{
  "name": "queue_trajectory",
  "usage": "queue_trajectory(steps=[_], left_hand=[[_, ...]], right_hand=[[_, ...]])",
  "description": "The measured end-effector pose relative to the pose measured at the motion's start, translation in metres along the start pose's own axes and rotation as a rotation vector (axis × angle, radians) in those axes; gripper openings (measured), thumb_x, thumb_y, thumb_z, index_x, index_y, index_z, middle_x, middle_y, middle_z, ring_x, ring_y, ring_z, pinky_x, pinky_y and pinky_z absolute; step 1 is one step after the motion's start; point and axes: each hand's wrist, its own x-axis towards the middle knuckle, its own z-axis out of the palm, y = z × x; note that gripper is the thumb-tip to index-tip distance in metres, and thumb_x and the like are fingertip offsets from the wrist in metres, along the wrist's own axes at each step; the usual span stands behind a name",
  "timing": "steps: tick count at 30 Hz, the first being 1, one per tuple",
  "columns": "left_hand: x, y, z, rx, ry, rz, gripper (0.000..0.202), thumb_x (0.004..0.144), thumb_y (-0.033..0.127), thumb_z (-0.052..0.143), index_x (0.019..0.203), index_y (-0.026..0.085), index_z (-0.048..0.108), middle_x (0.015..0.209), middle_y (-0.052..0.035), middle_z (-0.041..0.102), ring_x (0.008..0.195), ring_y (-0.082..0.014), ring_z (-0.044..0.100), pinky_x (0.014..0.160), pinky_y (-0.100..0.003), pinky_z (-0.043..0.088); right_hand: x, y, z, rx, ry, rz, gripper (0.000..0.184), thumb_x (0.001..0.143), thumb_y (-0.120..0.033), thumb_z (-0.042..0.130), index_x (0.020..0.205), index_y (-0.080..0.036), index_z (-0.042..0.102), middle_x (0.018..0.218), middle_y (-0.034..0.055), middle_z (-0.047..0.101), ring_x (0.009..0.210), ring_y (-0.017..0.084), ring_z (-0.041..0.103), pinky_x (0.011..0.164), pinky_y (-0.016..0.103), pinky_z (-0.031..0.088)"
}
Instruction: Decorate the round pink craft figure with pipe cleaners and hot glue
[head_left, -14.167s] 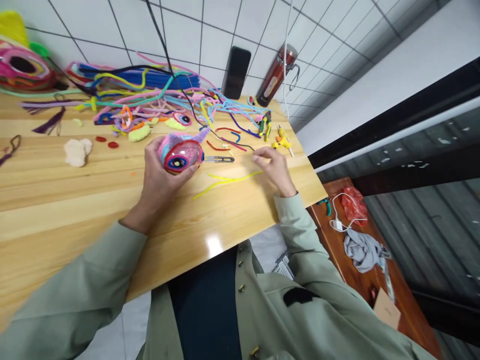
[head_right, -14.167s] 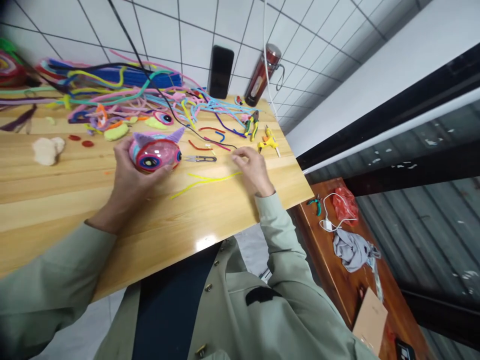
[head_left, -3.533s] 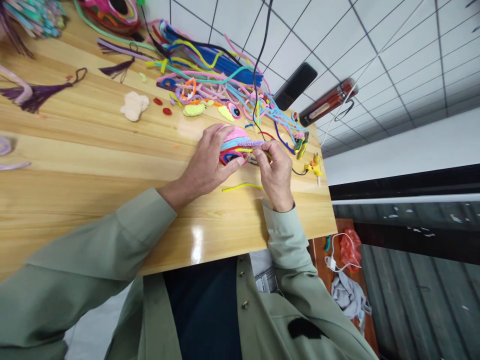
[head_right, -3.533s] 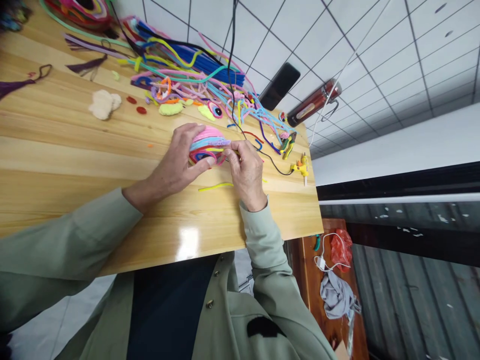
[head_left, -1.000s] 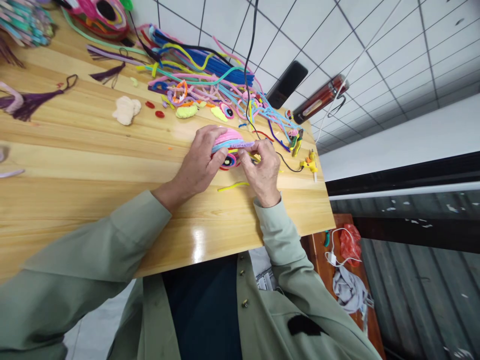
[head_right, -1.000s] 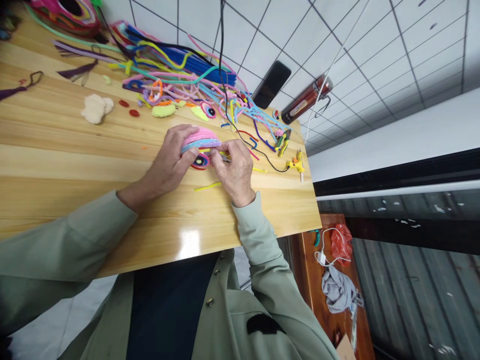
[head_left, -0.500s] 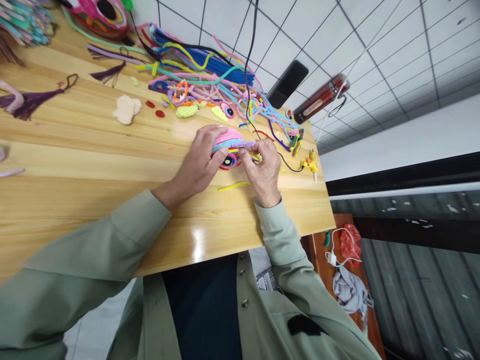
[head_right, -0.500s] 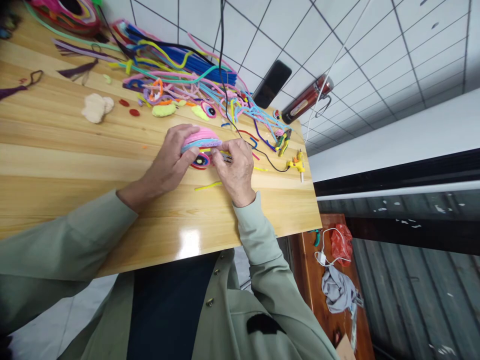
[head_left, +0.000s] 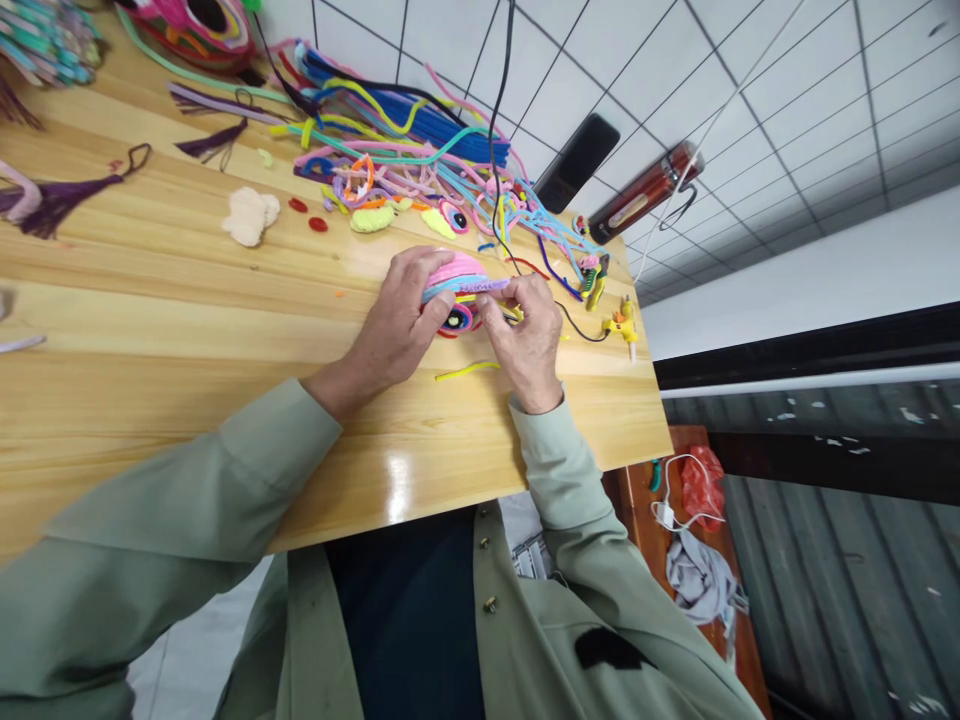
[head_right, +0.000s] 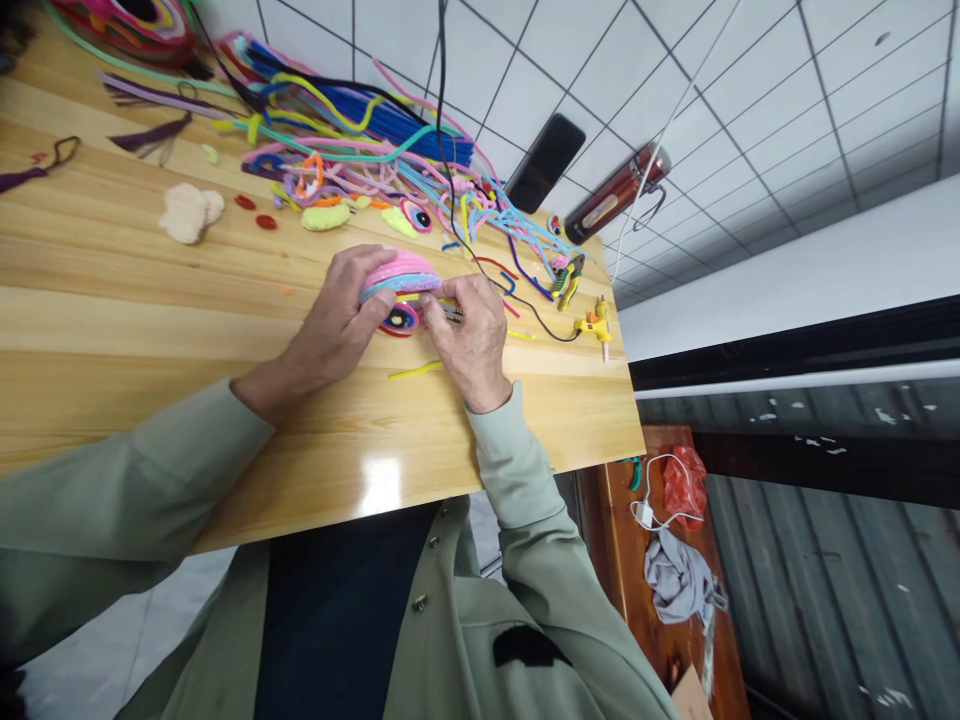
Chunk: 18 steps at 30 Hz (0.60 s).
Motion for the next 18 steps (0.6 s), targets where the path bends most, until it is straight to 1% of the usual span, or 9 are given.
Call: queue_trajectory(steps=[3, 7, 10, 14, 18], left_hand=[[0.0002, -0.0004, 0.0002, -0.004, 0.002, 0.0, 0.06, 0.124, 0.07, 0.047, 0.168, 0.032, 0.065, 0.175, -0.0156, 0.068, 0.169, -0.0409, 0.061, 0.152, -0.071, 0.042], [0.0009, -0.0019, -0.0018, 0.017, -0.004, -0.021, 0.061, 0.123, 0.07, 0.048, 0.168, 0.031, 0.064, 0.174, -0.0159, 0.069, 0.169, -0.0399, 0.059, 0.152, -0.07, 0.043], [0.0015, -0.004, -0.0037, 0.023, -0.005, -0.03, 0.06, 0.122, 0.068, 0.049, 0.167, 0.03, 0.063, 0.172, -0.0165, 0.069, 0.168, -0.0395, 0.061, 0.151, -0.068, 0.045], [0.0013, -0.0047, -0.005, 0.002, -0.003, -0.026, 0.052, 0.122, 0.061, 0.053, 0.165, 0.034, 0.062, 0.17, -0.0144, 0.069, 0.166, -0.04, 0.063, 0.151, -0.07, 0.046], [0.0007, -0.0014, -0.0054, 0.008, 0.002, -0.046, 0.052, 0.12, 0.065, 0.06, 0.163, 0.035, 0.059, 0.169, -0.0144, 0.069, 0.165, -0.0395, 0.064, 0.147, -0.07, 0.052]], right_hand=[[0.0, 0.0001, 0.0002, 0.028, -0.003, 0.006, 0.022, 0.113, -0.038, 0.081, 0.095, -0.029, 0.072, 0.097, 0.0037, 0.077, 0.096, 0.026, 0.072, 0.096, 0.045, 0.062], [-0.0008, 0.0033, 0.0025, 0.033, 0.02, -0.004, 0.022, 0.115, -0.039, 0.08, 0.096, -0.029, 0.074, 0.097, 0.0037, 0.079, 0.096, 0.025, 0.073, 0.095, 0.044, 0.062], [-0.0019, 0.006, 0.0042, 0.04, 0.01, 0.01, 0.021, 0.116, -0.04, 0.08, 0.099, -0.029, 0.075, 0.099, 0.004, 0.079, 0.098, 0.025, 0.073, 0.097, 0.045, 0.063], [-0.0034, 0.0056, 0.0062, 0.046, 0.004, 0.009, 0.021, 0.118, -0.041, 0.077, 0.101, -0.028, 0.077, 0.1, 0.0043, 0.08, 0.098, 0.025, 0.074, 0.098, 0.044, 0.065], [-0.0043, 0.0028, 0.0086, 0.018, 0.023, -0.018, 0.024, 0.12, -0.044, 0.075, 0.101, -0.03, 0.078, 0.097, 0.0039, 0.079, 0.097, 0.025, 0.074, 0.097, 0.044, 0.066]])
